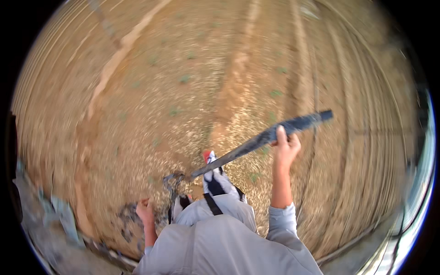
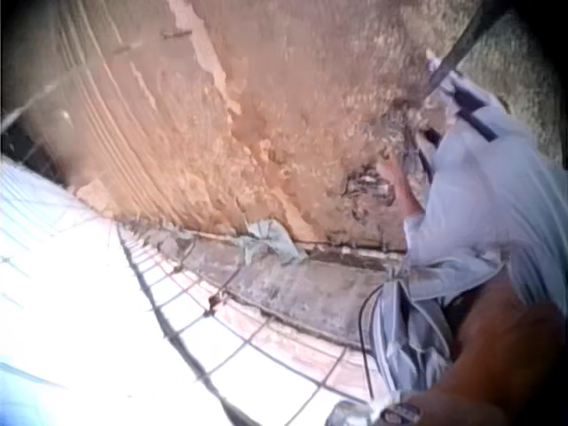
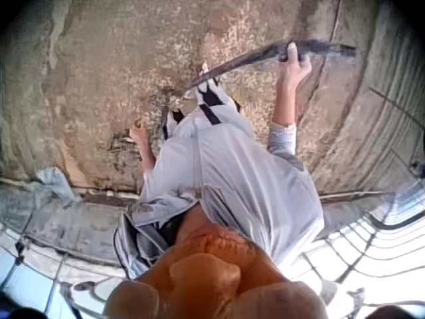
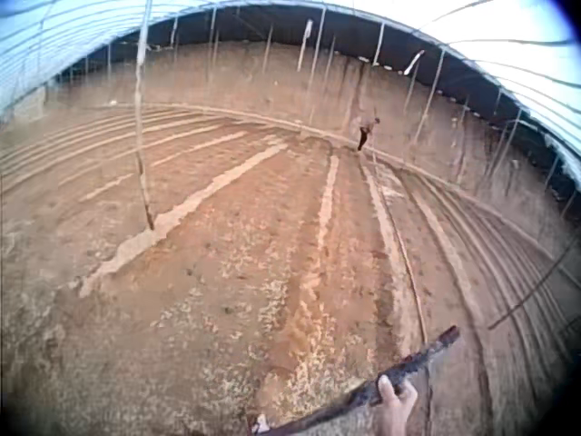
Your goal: The person repairs a section of irrigation pipe by wrapping it with black tape, then walks through a greenhouse to lay out a long strip of black material along a row. The person returns to the pipe and continues wrapping the taped section.
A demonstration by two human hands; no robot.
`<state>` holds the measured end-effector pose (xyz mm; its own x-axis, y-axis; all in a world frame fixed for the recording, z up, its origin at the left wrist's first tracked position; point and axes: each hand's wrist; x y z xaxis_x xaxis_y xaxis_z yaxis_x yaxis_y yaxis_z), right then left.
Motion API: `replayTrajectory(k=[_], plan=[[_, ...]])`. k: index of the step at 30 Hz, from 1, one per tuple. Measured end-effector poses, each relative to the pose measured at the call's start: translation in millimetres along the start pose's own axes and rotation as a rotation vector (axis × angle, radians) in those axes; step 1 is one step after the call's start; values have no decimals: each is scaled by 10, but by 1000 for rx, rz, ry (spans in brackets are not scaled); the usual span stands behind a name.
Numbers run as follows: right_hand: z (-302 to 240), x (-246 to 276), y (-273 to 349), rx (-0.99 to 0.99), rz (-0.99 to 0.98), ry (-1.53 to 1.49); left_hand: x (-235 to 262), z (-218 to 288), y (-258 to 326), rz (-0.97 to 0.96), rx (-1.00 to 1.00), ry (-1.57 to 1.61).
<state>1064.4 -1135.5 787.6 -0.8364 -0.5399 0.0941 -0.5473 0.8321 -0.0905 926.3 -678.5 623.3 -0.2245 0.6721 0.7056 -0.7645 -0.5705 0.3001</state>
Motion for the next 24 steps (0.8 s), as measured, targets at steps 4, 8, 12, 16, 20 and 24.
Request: replayTrajectory(k=[4, 8, 12, 16, 20, 24], plan=[[279, -832, -47, -136, -389, 25, -308, 379, 115, -14, 82, 269], [391, -1220, 625, -282, -904, 45, -753, 1047, 468, -227, -31, 475], [369, -1183, 1401, -324, -1283, 156, -931, 1477, 729, -252, -56, 607], [396, -1048, 1967, -283, -1634, 237, -1182, 976, 838, 18, -2, 1011], [541, -936, 2529, -185, -1828, 402, -750, -267, 1017, 287, 423, 1423], [704, -816, 2847, 45, -1973, 620, 646, -2625, 1750, 811, 800, 1314]])
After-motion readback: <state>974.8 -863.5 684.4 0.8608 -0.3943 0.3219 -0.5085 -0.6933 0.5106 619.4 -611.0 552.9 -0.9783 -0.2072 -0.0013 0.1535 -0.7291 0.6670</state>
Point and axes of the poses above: each hand's wrist, its own y-axis away from the middle knuckle, its own x-axis out of the back of the hand, z = x × y, and after that the axes turned 7 degrees about z, right-handed
